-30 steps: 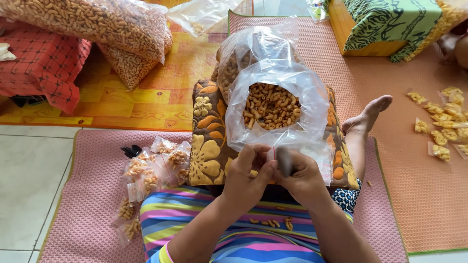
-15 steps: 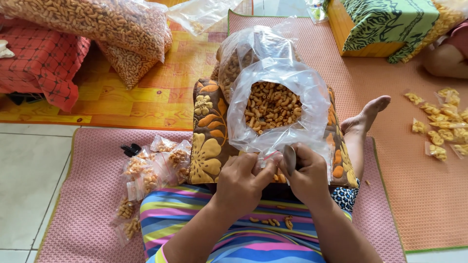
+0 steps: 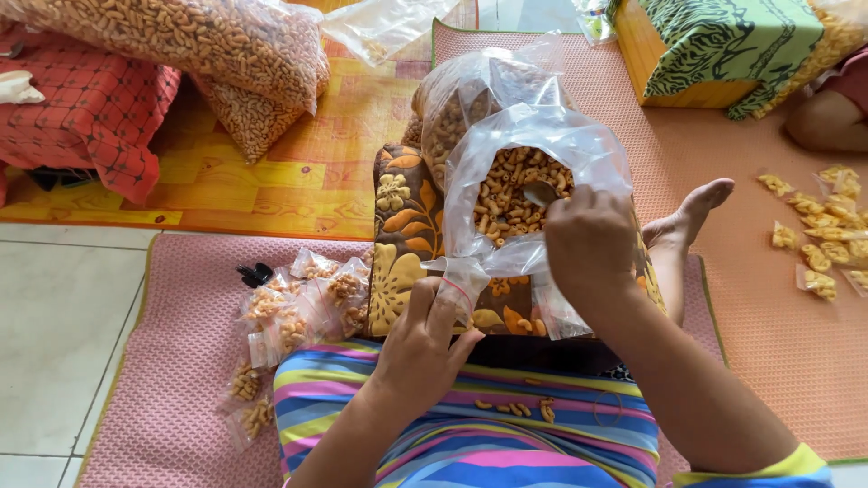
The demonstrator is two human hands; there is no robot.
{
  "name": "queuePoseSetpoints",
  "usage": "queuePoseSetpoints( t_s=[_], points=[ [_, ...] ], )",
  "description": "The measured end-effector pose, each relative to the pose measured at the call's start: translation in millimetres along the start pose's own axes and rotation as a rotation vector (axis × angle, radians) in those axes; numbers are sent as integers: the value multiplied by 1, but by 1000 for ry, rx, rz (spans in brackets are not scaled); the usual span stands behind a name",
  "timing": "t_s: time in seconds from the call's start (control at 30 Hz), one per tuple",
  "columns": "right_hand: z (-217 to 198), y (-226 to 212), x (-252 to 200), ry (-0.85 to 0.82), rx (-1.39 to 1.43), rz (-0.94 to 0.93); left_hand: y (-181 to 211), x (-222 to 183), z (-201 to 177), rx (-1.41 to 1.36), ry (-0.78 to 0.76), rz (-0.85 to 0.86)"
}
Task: Scooping snacks from a large plastic bag into smaller individual bags using a spoon.
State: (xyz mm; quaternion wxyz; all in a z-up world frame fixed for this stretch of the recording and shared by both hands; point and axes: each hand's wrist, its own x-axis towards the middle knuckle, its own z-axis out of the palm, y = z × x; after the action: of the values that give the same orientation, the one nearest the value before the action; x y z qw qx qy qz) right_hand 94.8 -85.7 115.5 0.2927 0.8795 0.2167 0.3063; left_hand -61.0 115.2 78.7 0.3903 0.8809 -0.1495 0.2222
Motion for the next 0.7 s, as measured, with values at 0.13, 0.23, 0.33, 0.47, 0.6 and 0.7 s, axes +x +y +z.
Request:
queuePoseSetpoints(
  t_s=[0.13, 0.23, 0.33, 0.47, 0.6, 0.7],
  points=[
    [33, -34, 6, 32, 184, -32, 6, 2, -7, 21, 29, 50],
    [45, -47, 8, -129, 486, 18, 15, 8, -17, 35, 105, 78],
    [31, -44, 3, -208, 703, 145, 20, 14, -24, -24, 180, 95],
    [16, -27, -13, -170, 799, 271, 20, 23, -25, -82, 184, 77],
    [-6, -5, -25, -126, 867, 313, 21, 40, -17, -191, 137, 94],
    [10, 12, -35, -321, 902, 407, 1, 53, 10, 11, 241, 237]
  ],
)
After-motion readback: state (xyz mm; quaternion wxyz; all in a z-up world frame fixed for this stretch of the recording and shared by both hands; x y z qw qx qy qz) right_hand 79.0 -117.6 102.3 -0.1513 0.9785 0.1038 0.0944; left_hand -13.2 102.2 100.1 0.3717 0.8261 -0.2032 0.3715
